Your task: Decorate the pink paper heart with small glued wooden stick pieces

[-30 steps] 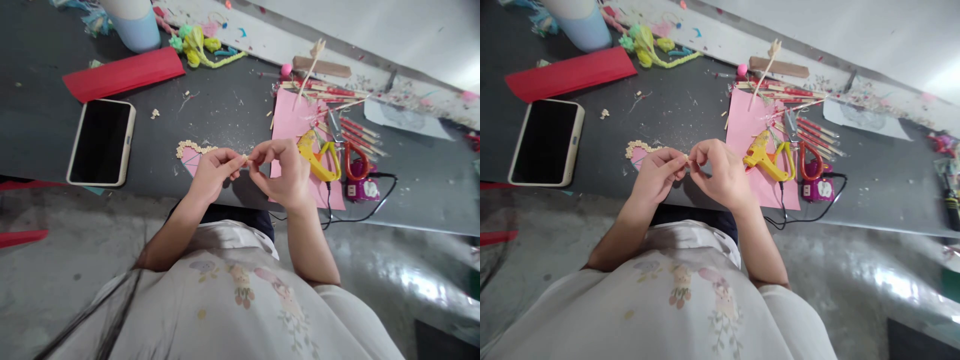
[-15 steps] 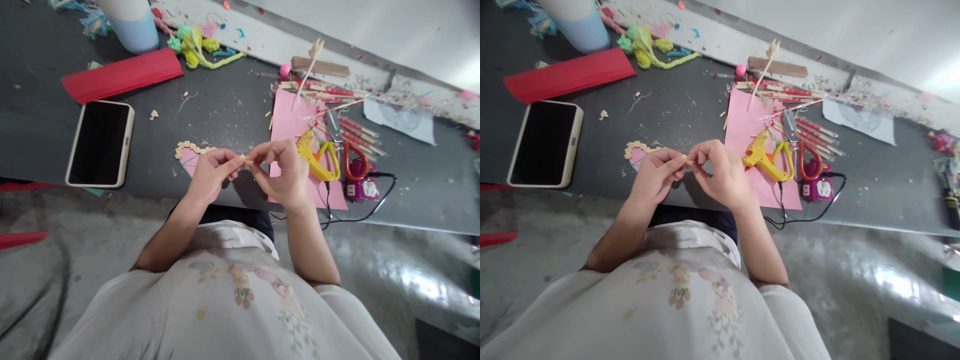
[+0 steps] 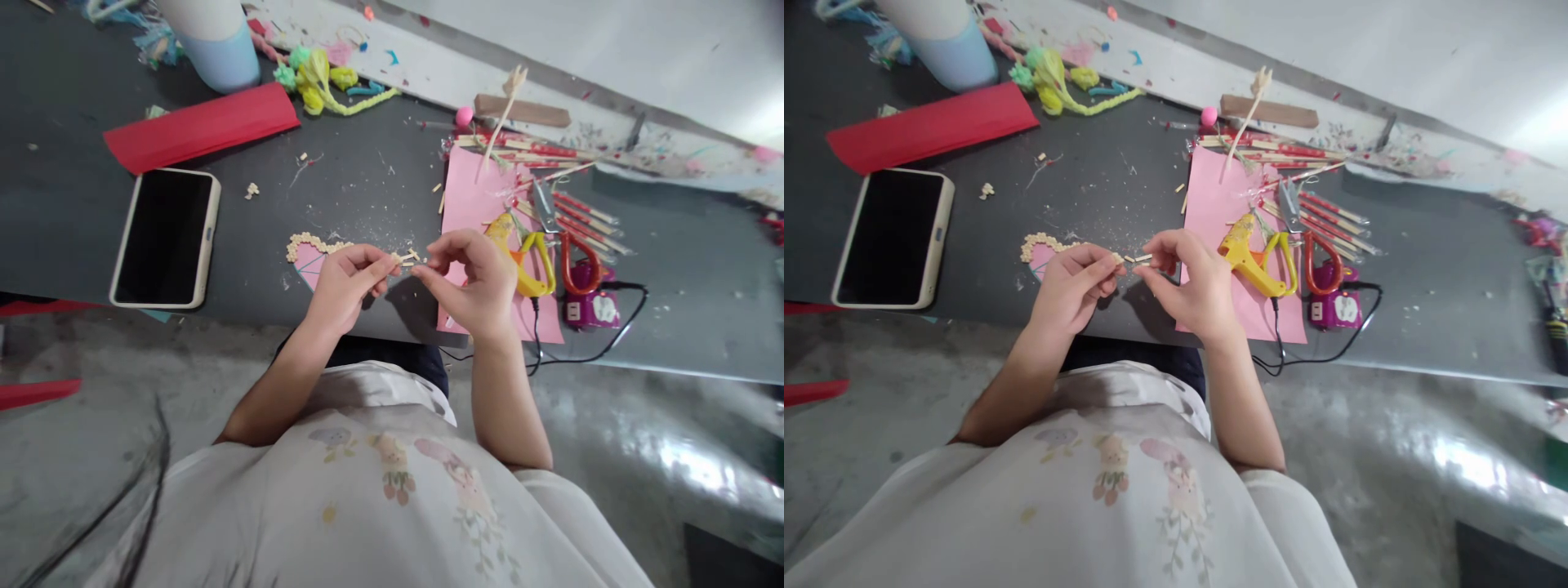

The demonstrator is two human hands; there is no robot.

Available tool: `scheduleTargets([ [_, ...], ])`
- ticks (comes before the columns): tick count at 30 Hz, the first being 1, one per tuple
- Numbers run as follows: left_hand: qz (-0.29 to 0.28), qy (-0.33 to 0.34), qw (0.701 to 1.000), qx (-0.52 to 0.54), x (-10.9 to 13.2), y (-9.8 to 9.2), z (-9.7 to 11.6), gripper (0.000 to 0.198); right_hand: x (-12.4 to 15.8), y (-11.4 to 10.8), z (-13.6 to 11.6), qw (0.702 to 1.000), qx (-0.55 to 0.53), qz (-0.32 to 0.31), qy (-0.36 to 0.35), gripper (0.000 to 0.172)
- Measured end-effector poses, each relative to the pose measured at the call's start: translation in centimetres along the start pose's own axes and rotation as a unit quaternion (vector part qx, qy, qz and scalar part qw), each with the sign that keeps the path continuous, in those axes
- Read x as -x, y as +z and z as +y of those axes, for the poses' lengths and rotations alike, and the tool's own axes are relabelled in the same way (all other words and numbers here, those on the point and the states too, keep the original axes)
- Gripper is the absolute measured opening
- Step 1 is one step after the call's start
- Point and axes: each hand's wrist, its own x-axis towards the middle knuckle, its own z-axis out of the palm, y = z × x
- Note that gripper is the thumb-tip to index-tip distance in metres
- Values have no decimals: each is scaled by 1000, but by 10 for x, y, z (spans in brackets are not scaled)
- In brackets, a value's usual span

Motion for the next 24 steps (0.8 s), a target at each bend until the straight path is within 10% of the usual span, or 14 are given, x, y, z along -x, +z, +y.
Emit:
scheduleTargets([
  [24, -66, 7, 995, -72, 0, -4, -5, 28, -3, -8, 7, 992, -49, -115, -25, 19],
])
